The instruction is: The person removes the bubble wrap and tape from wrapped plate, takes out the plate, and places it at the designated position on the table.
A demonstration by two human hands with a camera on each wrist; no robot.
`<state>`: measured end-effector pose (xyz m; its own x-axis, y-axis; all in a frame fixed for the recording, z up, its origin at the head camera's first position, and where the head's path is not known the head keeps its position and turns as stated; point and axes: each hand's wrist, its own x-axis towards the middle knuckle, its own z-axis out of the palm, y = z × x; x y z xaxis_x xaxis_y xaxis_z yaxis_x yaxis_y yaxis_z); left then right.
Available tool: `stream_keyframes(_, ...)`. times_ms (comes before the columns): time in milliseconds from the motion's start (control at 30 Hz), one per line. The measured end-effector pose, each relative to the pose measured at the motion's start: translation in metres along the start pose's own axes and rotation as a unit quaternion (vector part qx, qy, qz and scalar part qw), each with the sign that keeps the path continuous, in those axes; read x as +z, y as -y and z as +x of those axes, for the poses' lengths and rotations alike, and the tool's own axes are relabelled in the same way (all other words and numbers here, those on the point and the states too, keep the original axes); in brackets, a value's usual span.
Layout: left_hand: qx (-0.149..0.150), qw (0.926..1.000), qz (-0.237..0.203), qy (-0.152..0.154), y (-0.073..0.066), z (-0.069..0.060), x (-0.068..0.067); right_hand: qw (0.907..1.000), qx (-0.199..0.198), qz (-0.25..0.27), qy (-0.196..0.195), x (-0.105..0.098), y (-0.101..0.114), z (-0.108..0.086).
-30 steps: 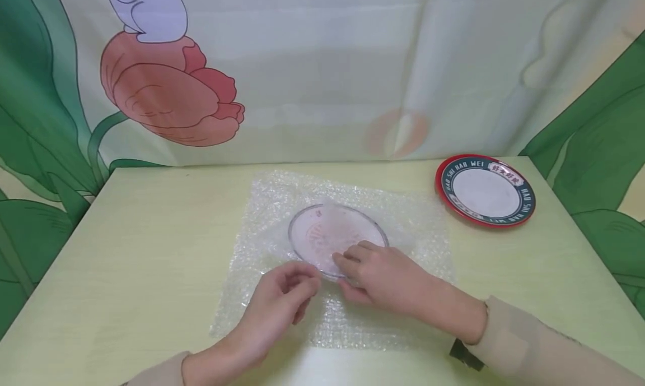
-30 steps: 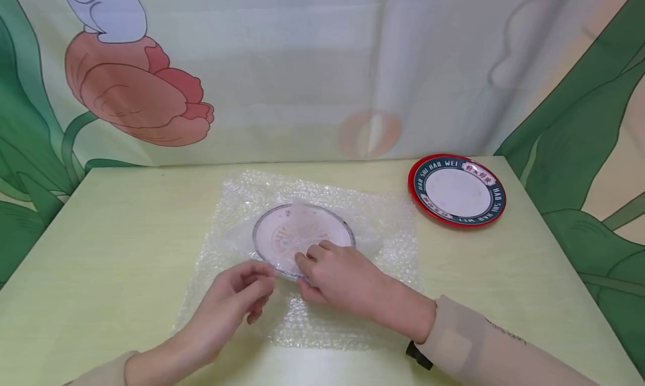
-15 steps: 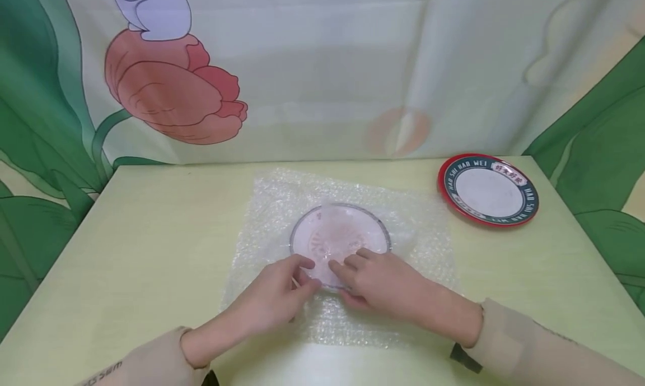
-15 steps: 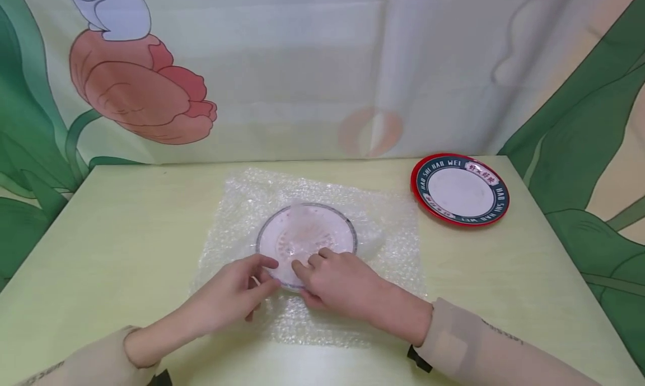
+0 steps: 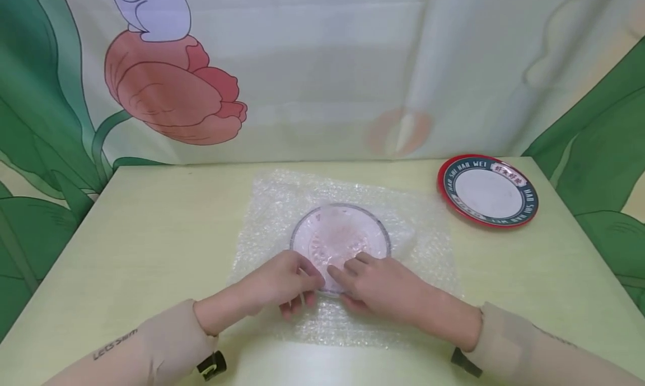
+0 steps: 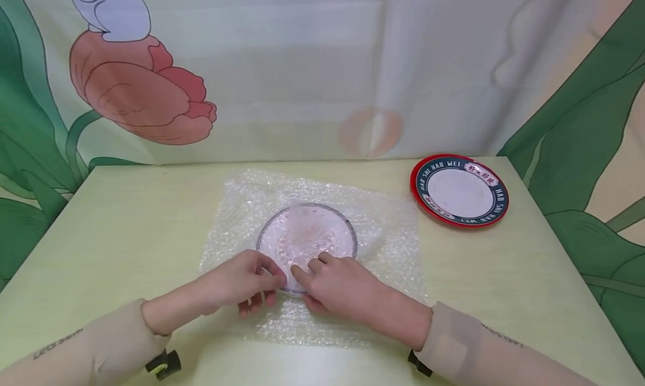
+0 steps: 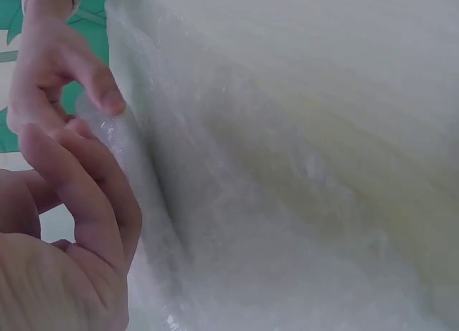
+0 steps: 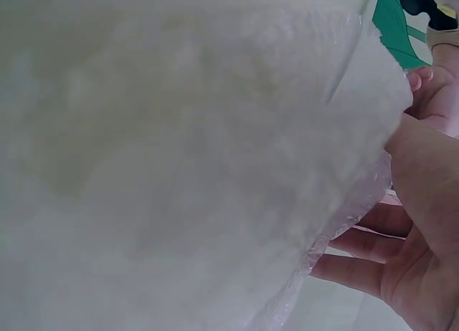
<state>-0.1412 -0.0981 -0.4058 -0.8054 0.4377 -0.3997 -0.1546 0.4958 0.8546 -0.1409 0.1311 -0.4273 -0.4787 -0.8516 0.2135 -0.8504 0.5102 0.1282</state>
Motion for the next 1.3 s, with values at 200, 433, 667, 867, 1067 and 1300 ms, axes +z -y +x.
stream_keyframes(200,0.014,0.9994,0.029,0.015,0.003,0.002,0.003,0.9999,-0.006,0.004,0.015,0.001,0.002,-0.001)
stream_keyframes(433,0.097,0.9853,0.136,-0.036,0.003,-0.005,0.008,0.9995,-0.013,-0.014,0.026,-0.002,0.003,0.002)
stream_keyframes(667,0.153,0.9736,0.143,-0.091,0.011,-0.007,0.016,0.9987,0.004,-0.006,0.051,-0.004,0.0,0.001)
stream_keyframes(867,0.15,0.9777,0.106,-0.102,0.015,-0.01,0.018,0.9977,0.008,0.005,0.068,-0.004,0.001,0.005)
stream_keyframes(1067,0.188,0.9559,0.17,-0.148,0.017,-0.008,0.021,0.9989,-0.01,-0.019,0.042,-0.005,-0.001,0.007)
stream_keyframes(1300,0.21,0.9188,0.252,-0.22,0.019,-0.003,0.026,0.9987,-0.017,-0.041,0.022,-0.005,-0.002,0.008)
